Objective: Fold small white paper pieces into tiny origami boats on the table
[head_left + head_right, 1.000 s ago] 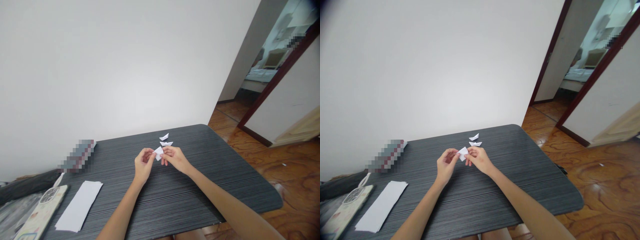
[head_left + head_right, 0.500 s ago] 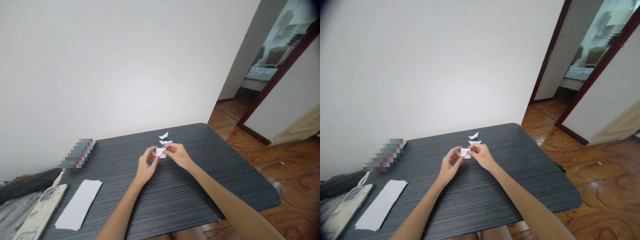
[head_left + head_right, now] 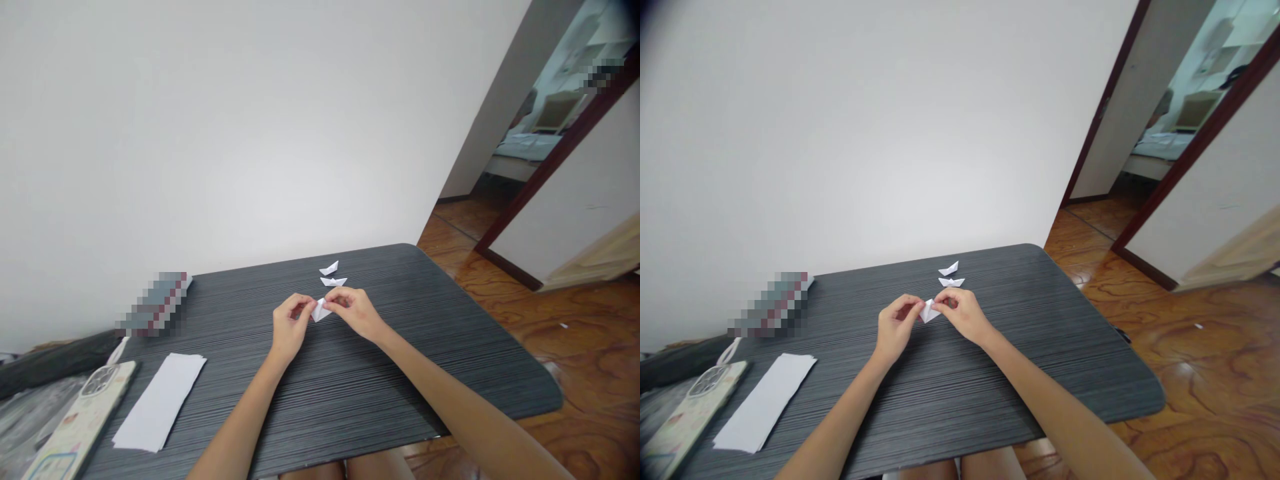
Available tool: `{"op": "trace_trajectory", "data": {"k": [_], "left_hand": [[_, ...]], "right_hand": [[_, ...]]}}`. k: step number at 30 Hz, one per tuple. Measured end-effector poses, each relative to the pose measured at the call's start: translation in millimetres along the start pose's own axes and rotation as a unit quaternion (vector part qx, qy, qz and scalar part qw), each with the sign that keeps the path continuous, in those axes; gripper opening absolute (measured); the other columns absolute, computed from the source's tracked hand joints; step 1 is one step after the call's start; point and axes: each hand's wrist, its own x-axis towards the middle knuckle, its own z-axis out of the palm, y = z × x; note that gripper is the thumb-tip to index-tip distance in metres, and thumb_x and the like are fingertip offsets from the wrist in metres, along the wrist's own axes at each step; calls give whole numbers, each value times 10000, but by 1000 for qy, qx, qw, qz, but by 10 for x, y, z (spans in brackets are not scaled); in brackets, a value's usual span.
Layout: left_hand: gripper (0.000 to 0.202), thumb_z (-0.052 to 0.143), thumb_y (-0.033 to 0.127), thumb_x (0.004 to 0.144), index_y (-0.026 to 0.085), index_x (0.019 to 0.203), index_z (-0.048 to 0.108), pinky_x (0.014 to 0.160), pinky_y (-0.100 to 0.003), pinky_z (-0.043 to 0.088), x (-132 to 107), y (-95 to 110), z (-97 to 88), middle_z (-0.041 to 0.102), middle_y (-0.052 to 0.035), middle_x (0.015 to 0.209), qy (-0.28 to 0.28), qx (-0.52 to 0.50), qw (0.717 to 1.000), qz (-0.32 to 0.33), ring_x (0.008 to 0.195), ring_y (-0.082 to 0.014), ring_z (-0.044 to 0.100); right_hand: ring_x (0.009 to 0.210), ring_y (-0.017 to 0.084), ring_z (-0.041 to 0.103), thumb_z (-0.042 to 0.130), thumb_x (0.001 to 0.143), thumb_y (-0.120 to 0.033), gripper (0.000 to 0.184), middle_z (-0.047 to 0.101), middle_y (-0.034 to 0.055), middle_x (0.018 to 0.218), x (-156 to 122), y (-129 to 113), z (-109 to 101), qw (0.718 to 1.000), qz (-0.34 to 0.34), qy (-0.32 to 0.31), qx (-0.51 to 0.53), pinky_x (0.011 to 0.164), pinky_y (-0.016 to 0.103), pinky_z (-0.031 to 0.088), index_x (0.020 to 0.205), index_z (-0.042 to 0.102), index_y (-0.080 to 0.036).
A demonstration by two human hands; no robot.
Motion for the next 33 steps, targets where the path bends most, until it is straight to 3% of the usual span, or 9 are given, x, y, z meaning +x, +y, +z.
{"op": "trace_trajectory", "data": {"k": [15,24,33], "left_hand": [[158,531,258,734,137,639,571,576,-217,420,-32,0,49,543,1,608,53,-9,998,-27,588,-110,513],[141,528,247,752,134,725,607,643,-247,425,3,-12,-19,601,-44,714,-40,67,996,46,669,-134,536],[173,504,251,766,132,689,603,635,-250,421,-14,21,-16,595,-46,692,-40,69,995,61,656,-136,537]], "right_hand": [[565,105,450,592,710,-227,91,596,7,655,13,-54,-20,999,-39,1,-36,538,234,344,656,623,-160],[554,92,411,569,722,-213,92,560,4,641,-10,-28,-10,995,-32,-50,-74,532,220,338,683,612,-142],[570,94,428,552,733,-214,94,558,2,647,-7,-44,-23,992,-36,-76,-92,548,220,345,697,606,-146]]}}
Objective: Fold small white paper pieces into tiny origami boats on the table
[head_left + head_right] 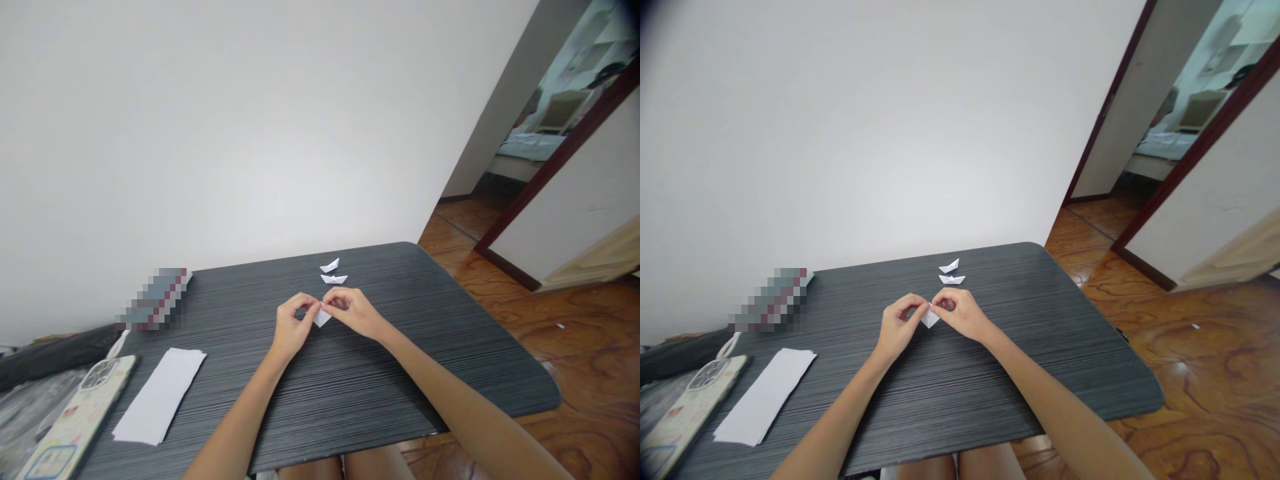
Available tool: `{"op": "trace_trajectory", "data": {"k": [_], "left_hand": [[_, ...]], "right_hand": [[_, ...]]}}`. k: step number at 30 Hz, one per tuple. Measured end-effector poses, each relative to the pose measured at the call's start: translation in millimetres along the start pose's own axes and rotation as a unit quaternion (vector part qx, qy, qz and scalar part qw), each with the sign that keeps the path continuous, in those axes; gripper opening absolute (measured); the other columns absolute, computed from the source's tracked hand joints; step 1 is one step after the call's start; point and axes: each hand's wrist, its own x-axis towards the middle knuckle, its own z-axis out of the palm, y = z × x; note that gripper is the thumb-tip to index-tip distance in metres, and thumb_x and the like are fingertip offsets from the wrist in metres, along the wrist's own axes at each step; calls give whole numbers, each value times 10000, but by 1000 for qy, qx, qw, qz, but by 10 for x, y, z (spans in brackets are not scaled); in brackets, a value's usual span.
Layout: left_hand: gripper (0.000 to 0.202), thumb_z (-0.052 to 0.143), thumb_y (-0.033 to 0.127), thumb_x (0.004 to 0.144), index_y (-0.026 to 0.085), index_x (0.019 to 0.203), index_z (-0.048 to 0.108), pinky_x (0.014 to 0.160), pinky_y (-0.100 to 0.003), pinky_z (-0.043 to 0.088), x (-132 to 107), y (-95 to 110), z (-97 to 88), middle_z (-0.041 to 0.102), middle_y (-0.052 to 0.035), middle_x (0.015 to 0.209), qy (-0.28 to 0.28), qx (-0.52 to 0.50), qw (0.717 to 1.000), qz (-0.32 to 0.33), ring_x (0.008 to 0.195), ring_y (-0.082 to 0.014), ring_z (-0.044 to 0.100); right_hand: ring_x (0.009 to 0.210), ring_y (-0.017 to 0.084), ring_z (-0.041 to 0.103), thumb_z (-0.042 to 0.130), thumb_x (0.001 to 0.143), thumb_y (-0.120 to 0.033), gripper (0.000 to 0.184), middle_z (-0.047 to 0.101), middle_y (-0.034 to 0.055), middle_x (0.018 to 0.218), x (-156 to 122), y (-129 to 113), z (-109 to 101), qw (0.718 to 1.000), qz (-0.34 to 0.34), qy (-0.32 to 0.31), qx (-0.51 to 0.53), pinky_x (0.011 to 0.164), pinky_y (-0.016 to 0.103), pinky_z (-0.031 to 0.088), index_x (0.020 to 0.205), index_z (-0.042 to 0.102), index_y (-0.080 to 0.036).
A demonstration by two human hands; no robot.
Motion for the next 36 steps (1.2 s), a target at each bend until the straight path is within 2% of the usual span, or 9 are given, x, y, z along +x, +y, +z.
{"op": "trace_trajectory", "data": {"k": [6,10,14,17,20,23,27,33,36], "left_hand": [[145,528,246,749,137,689,603,610,-235,411,14,-9,-31,569,-30,670,-34,9,999,-7,623,-118,504],[162,548,284,725,130,685,579,515,-202,410,16,-67,-10,556,-19,670,42,-68,991,-105,587,-106,502],[196,562,319,708,123,720,561,411,-168,367,28,-102,16,537,-9,652,79,-136,972,-176,518,-84,480],[204,569,302,707,128,809,538,421,-156,371,33,-89,29,544,-8,672,54,-155,972,-167,536,-79,502],[332,577,285,706,142,981,459,380,-152,350,30,-50,37,549,8,640,-8,-183,970,-162,461,-68,494],[392,562,270,721,152,1047,379,357,-147,343,23,-3,40,546,24,599,-55,-215,961,-164,412,-66,491],[465,554,260,732,196,1104,282,325,-132,321,14,48,41,548,42,588,-72,-255,950,-167,384,-68,491],[461,578,281,722,186,1088,315,318,-122,307,11,74,50,535,47,550,-93,-255,947,-169,377,-65,487],[468,588,263,717,185,1082,305,333,-120,309,16,70,39,546,44,547,-102,-269,941,-176,385,-63,492]], "right_hand": [[608,104,467,551,732,-216,93,581,9,678,-10,13,10,1000,-3,-16,15,585,229,370,701,608,-149],[645,120,532,574,713,-247,140,622,32,730,-10,17,27,990,57,-50,116,607,240,404,786,614,-134],[567,114,542,572,707,-291,189,616,38,620,-8,43,77,969,121,-84,197,568,239,414,654,601,-112],[535,103,537,584,692,-299,193,611,29,594,5,78,92,966,126,-55,217,548,230,409,624,587,-118],[513,92,524,596,681,-288,180,596,15,571,22,118,66,967,124,-21,223,524,219,396,610,568,-124],[468,73,491,600,678,-284,175,565,-9,531,33,144,35,963,129,-12,235,482,205,373,614,542,-132],[427,61,456,607,667,-301,189,533,-30,500,32,135,44,956,141,-34,256,425,190,331,631,517,-139],[418,63,444,624,648,-316,217,507,-35,471,18,103,69,950,164,-27,264,404,186,297,624,503,-137],[430,57,435,610,667,-337,228,508,-32,485,12,99,46,939,171,-51,295,412,184,287,635,520,-131]]}}
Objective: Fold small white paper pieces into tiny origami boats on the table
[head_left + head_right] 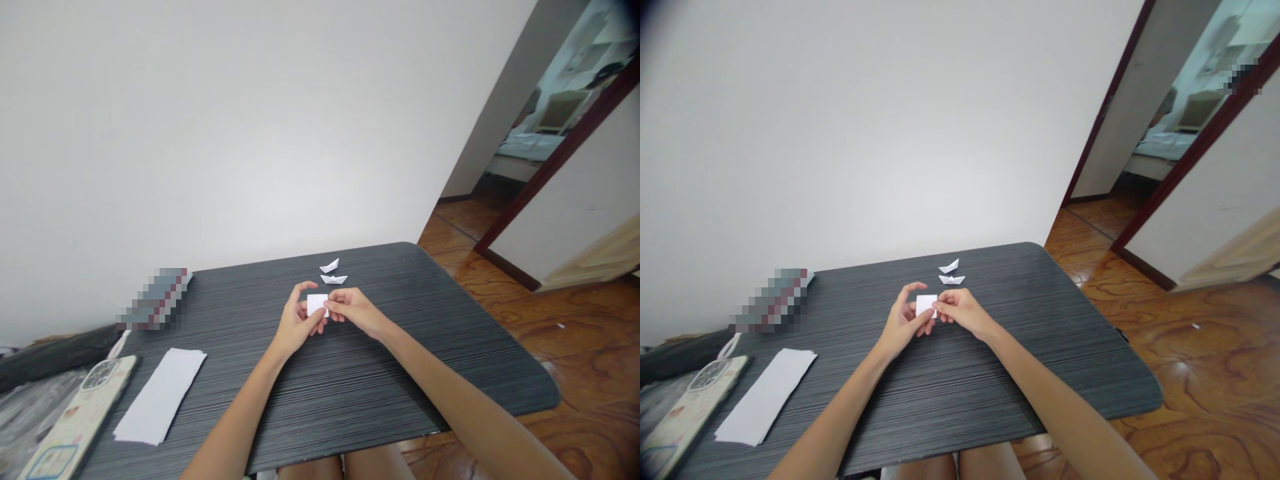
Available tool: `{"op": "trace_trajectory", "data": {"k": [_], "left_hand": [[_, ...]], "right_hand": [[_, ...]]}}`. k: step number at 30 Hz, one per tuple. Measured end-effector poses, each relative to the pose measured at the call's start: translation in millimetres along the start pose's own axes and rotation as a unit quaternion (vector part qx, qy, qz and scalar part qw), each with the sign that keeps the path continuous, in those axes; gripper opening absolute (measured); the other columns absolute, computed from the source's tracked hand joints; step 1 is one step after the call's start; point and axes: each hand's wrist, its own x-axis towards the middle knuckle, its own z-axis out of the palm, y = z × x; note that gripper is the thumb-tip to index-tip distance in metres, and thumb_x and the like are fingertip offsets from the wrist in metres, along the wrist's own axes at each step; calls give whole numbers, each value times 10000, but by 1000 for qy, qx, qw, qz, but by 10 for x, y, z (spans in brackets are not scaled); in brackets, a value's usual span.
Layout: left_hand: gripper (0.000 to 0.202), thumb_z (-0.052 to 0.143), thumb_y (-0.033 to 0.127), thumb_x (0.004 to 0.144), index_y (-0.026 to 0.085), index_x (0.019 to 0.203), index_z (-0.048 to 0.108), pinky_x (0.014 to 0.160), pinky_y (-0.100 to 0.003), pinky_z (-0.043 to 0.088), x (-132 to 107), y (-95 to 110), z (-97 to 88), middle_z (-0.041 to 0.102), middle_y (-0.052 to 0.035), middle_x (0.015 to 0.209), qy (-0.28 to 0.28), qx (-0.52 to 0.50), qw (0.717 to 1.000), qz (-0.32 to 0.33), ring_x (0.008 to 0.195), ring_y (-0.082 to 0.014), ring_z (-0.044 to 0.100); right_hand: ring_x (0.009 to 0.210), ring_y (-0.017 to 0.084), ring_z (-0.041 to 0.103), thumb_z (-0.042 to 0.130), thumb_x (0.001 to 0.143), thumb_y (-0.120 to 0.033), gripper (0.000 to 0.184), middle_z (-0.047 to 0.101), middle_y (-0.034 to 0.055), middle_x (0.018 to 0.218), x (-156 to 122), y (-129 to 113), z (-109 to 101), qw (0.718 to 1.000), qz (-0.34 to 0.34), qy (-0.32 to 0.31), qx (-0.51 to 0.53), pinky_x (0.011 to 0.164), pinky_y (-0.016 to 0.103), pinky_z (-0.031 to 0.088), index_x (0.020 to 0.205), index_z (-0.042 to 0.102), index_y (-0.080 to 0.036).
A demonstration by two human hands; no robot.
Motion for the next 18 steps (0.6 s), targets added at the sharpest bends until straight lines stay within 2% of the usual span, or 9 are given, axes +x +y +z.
{"op": "trace_trajectory", "data": {"k": [4,8,13,18], "left_hand": [[465,578,240,728,196,1084,282,359,-121,321,-4,-11,-16,579,28,578,-30,-26,999,3,420,-69,515],[418,488,309,787,198,1105,240,328,-125,301,-3,-41,-19,583,27,549,-37,-41,998,-2,375,-79,506],[375,376,315,834,194,1153,220,304,-116,249,-7,-63,-23,591,15,527,-70,-31,997,-23,329,-74,473],[317,281,250,852,169,1157,264,298,-110,226,-26,-83,-8,539,42,439,-31,25,999,-17,281,-55,402]], "right_hand": [[436,46,420,628,657,-322,218,507,-37,493,-18,-40,-18,1000,18,-7,19,423,177,275,653,532,-126],[429,45,413,650,635,-304,230,507,-44,480,-31,-67,-6,1000,5,-7,8,435,181,291,603,499,-134],[385,51,393,533,735,-374,264,527,-28,449,-38,-45,24,998,-23,-36,-37,399,186,261,636,531,-129],[352,48,373,523,733,-375,278,535,-16,430,-43,-46,71,997,-35,-29,-66,366,184,255,634,552,-117]]}}
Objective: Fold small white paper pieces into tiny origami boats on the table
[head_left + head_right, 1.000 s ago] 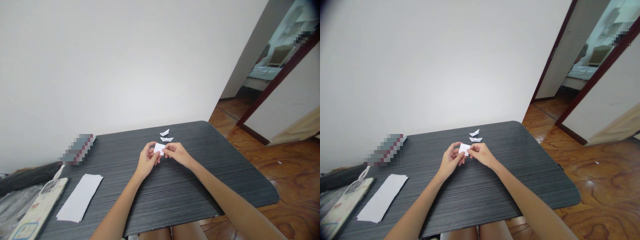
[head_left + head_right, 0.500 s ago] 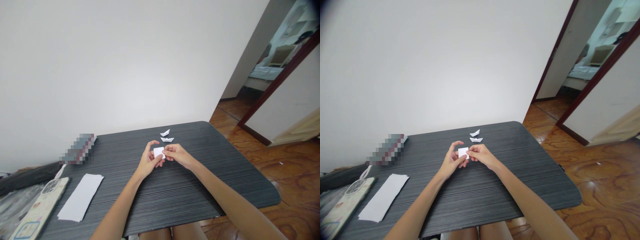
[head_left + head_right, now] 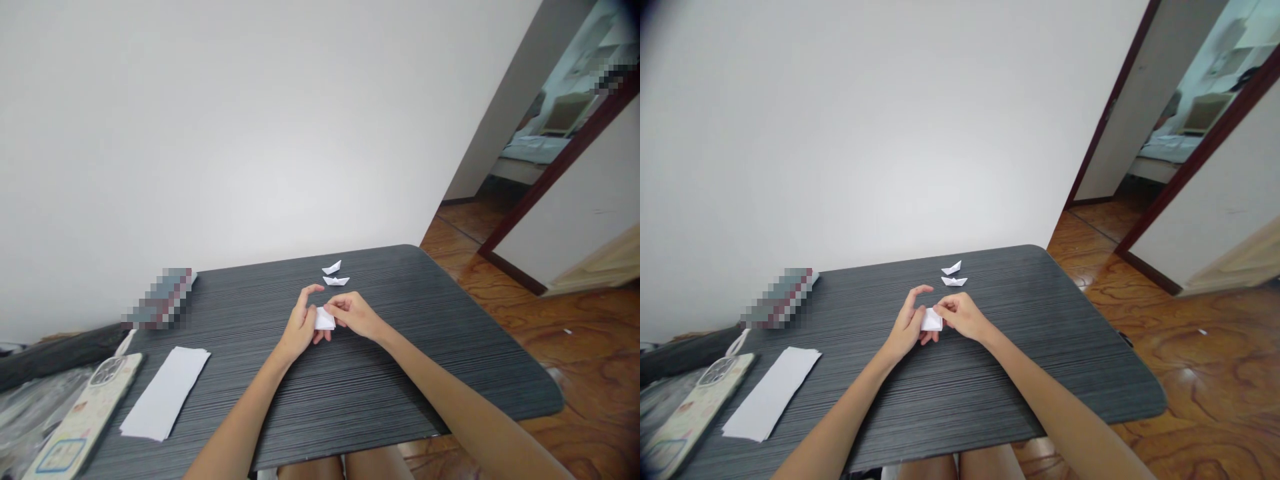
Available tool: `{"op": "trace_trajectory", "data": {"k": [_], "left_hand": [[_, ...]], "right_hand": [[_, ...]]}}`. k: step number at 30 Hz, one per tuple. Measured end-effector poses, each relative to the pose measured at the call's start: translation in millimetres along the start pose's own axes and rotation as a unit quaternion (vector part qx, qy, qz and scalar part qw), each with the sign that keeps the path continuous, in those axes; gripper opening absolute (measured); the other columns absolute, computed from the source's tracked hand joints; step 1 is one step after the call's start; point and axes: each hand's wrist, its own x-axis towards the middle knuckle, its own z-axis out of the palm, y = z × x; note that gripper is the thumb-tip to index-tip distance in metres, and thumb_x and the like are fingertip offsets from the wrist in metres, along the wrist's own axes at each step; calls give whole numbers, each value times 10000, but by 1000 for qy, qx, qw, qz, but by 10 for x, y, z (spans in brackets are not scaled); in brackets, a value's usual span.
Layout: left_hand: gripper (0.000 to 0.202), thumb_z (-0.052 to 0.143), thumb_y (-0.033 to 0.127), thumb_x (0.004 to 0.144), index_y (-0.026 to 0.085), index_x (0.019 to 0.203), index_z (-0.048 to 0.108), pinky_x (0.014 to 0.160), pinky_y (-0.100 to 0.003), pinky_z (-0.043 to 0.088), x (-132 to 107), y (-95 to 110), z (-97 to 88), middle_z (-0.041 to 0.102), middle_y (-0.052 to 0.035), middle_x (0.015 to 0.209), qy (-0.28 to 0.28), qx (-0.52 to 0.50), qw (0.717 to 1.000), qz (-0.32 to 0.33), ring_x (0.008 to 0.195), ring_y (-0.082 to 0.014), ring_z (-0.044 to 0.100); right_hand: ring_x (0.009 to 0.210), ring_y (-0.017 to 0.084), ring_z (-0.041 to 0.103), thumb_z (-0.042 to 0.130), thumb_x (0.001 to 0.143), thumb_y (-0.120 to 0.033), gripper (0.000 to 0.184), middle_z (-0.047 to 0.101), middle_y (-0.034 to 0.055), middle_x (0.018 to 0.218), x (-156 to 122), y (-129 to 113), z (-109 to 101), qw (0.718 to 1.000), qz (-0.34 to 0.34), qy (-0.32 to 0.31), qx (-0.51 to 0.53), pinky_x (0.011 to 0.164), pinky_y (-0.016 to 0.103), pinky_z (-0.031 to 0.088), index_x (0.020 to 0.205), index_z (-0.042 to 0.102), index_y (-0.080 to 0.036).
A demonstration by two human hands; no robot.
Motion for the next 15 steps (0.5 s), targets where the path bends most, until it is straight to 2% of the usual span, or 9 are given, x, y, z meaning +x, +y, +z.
{"op": "trace_trajectory", "data": {"k": [4,6,9,12,15], "left_hand": [[304,344,296,845,184,1122,291,316,-106,251,-1,-4,1,501,66,458,35,21,999,35,302,-37,388],[378,427,321,814,201,1131,261,315,-104,256,5,4,-4,501,75,489,28,8,999,27,305,-31,389],[472,516,333,765,200,1129,248,307,-107,266,15,27,-14,505,79,496,5,-18,1000,5,294,-30,390],[444,544,332,749,177,1082,295,311,-110,278,18,54,-24,509,71,485,8,-30,999,8,295,-27,392],[396,543,326,752,170,1050,335,301,-107,270,18,63,-31,524,58,497,5,-33,999,8,306,-34,416]], "right_hand": [[298,40,352,498,743,-371,277,465,-49,366,7,25,22,999,15,36,-12,316,161,256,602,515,-134],[267,41,353,476,756,-377,269,450,-59,351,7,53,28,998,18,64,-24,288,153,254,634,509,-140],[263,49,390,481,753,-372,232,501,-48,402,0,72,35,995,-3,91,-35,267,148,263,707,497,-145],[303,65,448,521,732,-337,220,533,-51,454,-11,39,28,998,-16,55,10,291,151,310,838,460,-154],[336,73,473,552,719,-299,320,542,-69,475,-16,-10,4,997,-29,21,62,320,151,332,965,384,-183]]}}
